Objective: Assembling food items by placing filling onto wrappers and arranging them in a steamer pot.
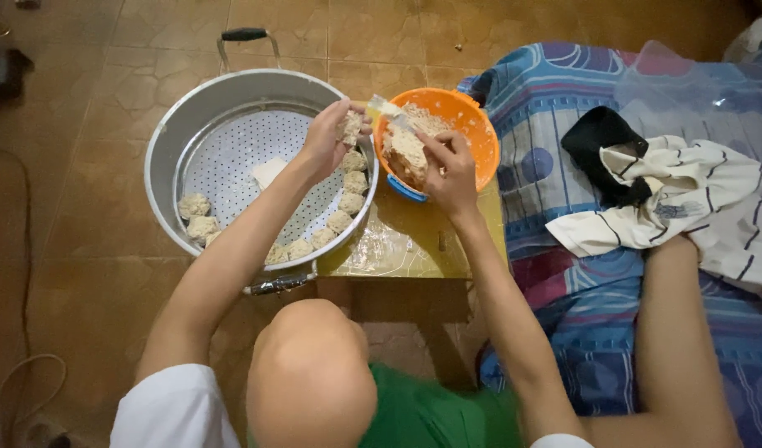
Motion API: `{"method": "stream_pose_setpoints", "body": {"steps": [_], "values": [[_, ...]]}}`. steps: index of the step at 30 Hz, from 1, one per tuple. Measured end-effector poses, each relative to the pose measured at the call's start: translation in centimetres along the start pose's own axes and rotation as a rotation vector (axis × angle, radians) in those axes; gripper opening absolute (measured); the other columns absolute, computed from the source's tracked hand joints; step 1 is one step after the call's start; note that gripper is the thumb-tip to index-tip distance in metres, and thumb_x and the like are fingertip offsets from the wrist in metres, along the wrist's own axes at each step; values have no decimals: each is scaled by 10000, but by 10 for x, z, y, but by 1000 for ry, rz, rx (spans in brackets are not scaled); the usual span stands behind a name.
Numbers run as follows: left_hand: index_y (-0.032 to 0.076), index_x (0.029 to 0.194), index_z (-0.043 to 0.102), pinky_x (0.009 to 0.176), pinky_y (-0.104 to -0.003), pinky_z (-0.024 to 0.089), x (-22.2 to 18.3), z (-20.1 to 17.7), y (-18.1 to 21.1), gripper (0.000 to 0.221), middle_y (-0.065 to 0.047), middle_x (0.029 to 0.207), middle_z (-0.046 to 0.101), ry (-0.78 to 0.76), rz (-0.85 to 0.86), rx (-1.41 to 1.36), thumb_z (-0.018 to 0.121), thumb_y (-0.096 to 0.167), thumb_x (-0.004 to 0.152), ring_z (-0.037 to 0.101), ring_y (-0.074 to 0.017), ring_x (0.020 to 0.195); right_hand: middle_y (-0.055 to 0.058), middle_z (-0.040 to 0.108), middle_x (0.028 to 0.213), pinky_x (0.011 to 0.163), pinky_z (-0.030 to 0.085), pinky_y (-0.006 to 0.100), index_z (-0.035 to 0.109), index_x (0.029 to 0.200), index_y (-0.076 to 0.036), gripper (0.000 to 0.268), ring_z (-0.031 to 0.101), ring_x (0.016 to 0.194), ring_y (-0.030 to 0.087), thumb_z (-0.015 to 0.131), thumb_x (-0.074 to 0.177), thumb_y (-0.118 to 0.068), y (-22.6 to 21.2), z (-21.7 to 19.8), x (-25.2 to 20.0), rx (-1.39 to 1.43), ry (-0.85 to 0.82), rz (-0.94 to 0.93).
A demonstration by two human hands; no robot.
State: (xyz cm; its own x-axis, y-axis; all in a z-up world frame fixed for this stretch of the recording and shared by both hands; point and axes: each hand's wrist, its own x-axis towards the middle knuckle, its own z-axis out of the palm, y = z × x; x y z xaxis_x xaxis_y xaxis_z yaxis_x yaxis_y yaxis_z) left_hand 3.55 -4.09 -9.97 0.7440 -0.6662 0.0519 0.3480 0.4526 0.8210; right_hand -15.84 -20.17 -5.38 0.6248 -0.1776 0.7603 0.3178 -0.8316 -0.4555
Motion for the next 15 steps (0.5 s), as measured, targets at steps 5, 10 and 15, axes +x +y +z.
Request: {"method": "stream_pose_setpoints", "body": {"steps": [5, 10, 15], "values": [[37, 1029, 598, 747, -312, 621, 4, -5, -2, 240, -165, 941, 676, 23, -58, 59, 525, 265, 1040, 737, -229, 846, 132, 643, 873, 589, 498, 320, 741, 1286, -92, 334, 610, 718, 240, 564, 1032, 33, 20, -22, 21, 54, 12, 183], [31, 1030, 571, 701, -298, 603, -4, 5, -6, 224, -169, 896, 675, 5, -103, 57, 474, 232, 1051, 723, -215, 803, 73, 723, 813, 589, 536, 393, 814, 1103, -149, 255, 701, 715, 302, 599, 980, -88, 44, -42, 34, -282, -242, 401], [-35, 1165, 523, 747, -319, 599, -8, 13, -6, 307, -160, 927, 661, -74, -105, 109, 447, 250, 1080, 714, -214, 839, -31, 597, 556, 511, 474, 344, 747, 725, -231, 216, 617, 522, 268, 661, 889, -120, 66, -23, 35, -396, -371, 384]]}}
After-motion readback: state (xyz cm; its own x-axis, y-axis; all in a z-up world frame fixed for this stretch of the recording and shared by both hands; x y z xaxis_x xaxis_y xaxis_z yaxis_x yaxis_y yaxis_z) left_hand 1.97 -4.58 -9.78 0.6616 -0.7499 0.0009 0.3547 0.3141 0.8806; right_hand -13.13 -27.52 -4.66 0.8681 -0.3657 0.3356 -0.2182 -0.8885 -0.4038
